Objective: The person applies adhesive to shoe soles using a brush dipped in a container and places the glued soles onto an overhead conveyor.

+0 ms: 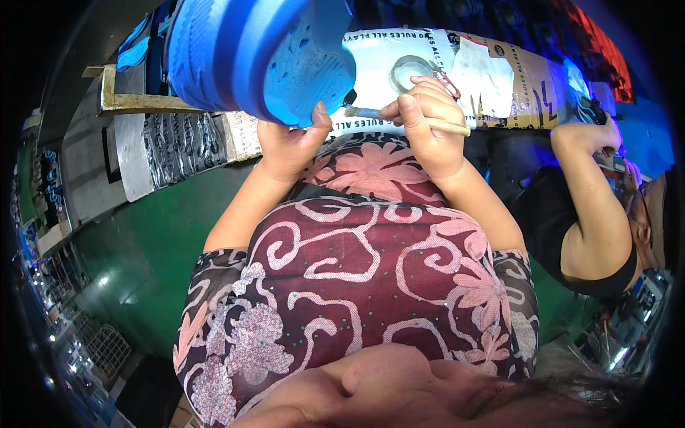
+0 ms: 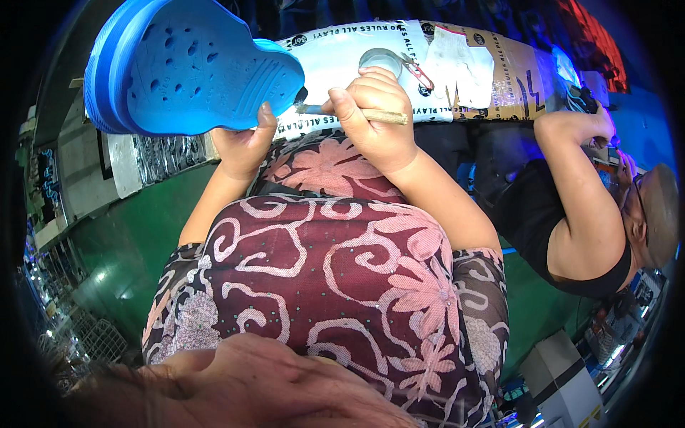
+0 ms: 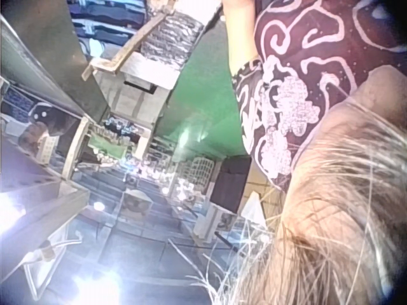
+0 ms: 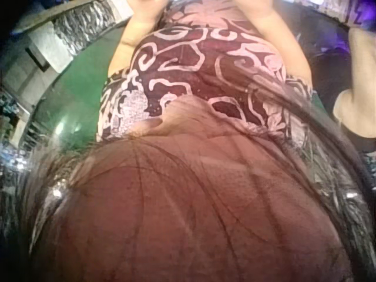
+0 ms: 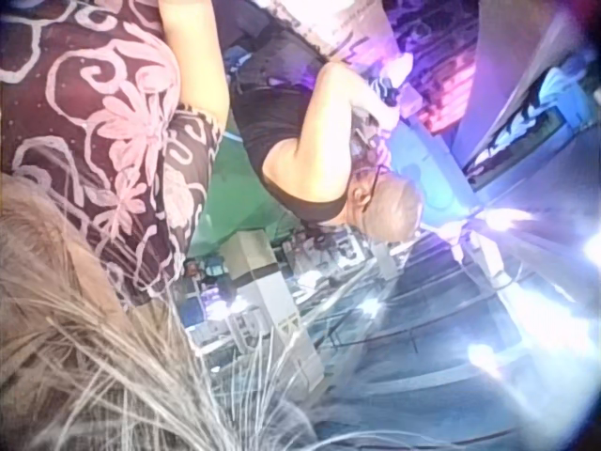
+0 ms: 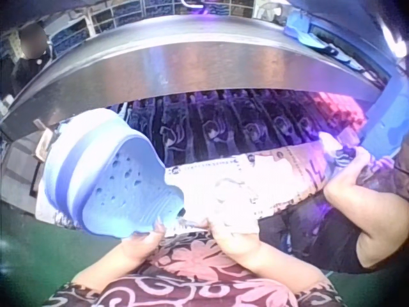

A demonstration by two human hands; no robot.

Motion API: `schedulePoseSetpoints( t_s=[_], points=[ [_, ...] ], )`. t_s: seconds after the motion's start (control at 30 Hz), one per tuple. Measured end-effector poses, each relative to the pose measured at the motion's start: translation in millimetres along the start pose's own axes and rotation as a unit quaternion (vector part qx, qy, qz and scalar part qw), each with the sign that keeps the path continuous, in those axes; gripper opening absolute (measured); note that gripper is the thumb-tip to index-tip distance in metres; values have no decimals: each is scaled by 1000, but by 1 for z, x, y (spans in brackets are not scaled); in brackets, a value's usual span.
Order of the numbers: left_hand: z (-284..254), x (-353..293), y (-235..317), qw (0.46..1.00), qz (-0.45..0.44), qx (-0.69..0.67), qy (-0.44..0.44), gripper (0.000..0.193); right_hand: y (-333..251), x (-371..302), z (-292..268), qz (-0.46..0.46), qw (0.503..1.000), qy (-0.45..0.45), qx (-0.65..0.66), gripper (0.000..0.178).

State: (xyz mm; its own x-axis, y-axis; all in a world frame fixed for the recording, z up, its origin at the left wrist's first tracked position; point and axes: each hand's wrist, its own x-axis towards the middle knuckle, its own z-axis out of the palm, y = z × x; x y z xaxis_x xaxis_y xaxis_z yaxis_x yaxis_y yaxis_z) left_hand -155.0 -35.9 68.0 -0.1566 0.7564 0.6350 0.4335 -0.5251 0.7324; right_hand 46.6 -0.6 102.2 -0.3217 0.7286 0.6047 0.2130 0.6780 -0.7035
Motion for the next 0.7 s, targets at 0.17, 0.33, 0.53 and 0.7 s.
schedulePoseSetpoints(
  t_s=[0.17,0.33,0.53,0.7],
  points=[
    [0,3,3,998,52,40,-19,26,-3,1,-4,49,999,18,13,27],
    [-1,9,13,988,69,61,-120,28,9,6,2,-44,999,5,-20,20],
    [-1,9,-1,994,12,71,-86,28,6,8,-7,-49,997,32,-56,20],
    [-12,30,23,996,-72,-34,-27,42,1,-2,-25,18,997,73,-11,21]
  ],
)
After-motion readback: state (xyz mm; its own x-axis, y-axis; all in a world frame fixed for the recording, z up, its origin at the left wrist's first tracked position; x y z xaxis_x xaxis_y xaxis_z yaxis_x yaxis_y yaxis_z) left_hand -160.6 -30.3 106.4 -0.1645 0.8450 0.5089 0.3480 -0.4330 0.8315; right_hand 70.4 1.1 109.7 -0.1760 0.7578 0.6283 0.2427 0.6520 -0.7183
